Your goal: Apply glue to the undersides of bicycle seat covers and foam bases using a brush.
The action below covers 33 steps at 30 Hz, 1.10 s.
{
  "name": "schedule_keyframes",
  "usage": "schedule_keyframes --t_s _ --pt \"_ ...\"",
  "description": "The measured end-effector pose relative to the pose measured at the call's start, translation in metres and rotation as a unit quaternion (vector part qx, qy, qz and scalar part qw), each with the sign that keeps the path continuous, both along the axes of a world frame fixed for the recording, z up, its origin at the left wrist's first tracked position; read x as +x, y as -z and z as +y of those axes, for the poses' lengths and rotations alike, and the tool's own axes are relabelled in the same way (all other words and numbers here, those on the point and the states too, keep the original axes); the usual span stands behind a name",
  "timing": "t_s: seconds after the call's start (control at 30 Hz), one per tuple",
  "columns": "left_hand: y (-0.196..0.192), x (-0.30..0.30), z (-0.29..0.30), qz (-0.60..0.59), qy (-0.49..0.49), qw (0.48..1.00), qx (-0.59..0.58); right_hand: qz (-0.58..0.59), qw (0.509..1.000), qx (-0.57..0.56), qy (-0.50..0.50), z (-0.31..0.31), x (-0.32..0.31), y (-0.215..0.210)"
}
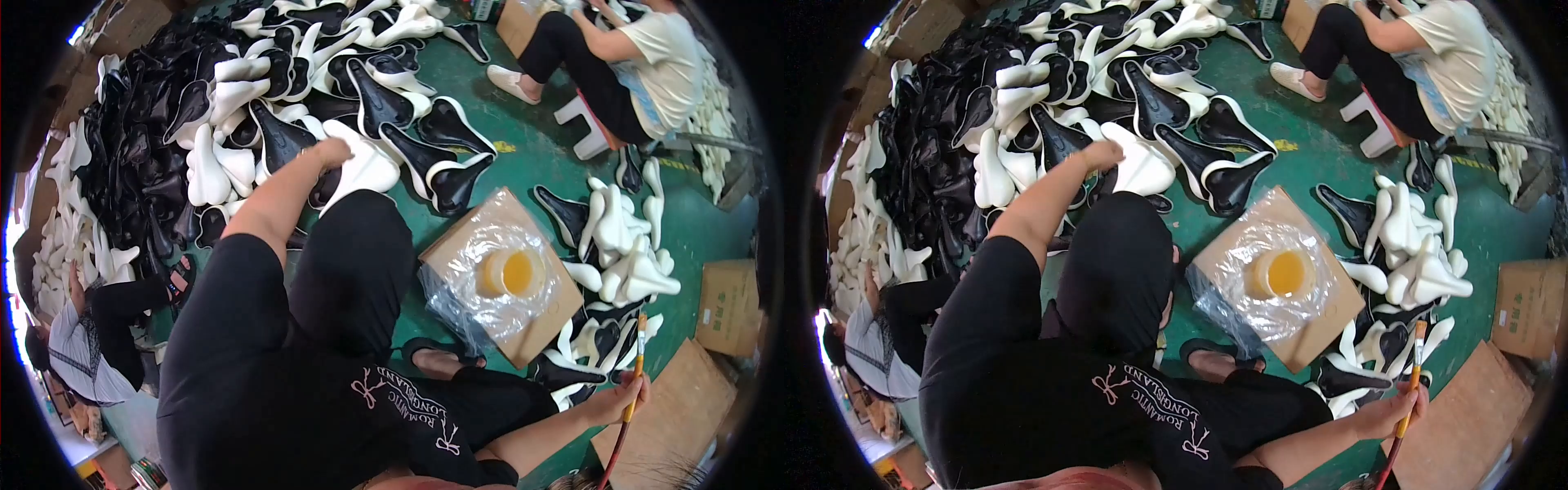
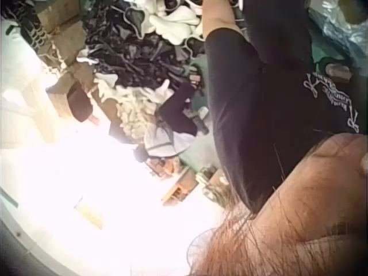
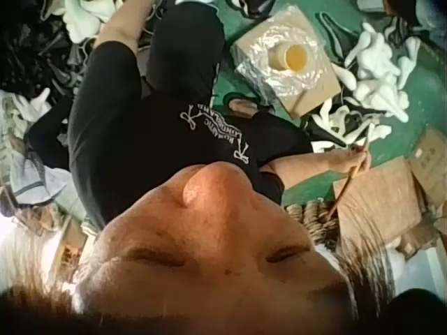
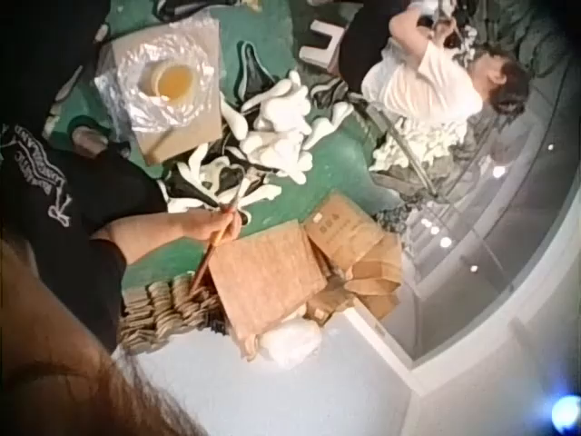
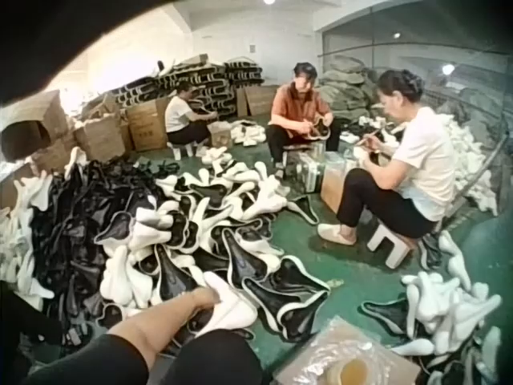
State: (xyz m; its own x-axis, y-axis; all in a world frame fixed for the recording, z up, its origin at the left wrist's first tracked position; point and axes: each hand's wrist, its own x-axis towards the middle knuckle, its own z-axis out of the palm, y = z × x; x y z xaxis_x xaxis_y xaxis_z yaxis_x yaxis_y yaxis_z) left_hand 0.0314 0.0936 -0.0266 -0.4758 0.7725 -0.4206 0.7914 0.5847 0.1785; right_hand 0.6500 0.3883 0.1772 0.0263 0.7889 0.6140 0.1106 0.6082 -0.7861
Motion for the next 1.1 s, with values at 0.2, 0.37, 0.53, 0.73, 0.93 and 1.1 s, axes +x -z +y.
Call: schedule_keyframes --t_s 0.2,0.37,0.53,0.73,0.93,1.1 --pt "0.124 0.088 -0.065 -0.086 -0.328 0.937 -0.087 -0.028 0.999 -0.026 -0.038 0.013 -0.046 0.014" --pt "0.101 0.107 -0.052 -0.084 -0.381 0.920 0.033 -0.097 0.992 -0.045 -0.061 0.002 -0.077 0.009" --pt "0.028 0.097 -0.055 -0.101 -0.337 0.921 0.170 -0.119 0.990 -0.062 -0.051 -0.009 -0.071 0.008" --pt "-0.123 0.071 -0.058 -0.515 -0.265 0.648 0.494 -0.115 0.965 -0.168 -0.167 -0.015 -0.079 0.036" --pt "-0.245 0.148 -0.032 -0.552 -0.064 0.601 0.574 -0.266 0.933 -0.105 -0.219 -0.036 -0.103 0.039" --pt "-0.245 0.204 -0.002 -0.734 -0.081 0.487 0.467 -0.286 0.921 -0.121 -0.236 -0.036 -0.110 0.061"
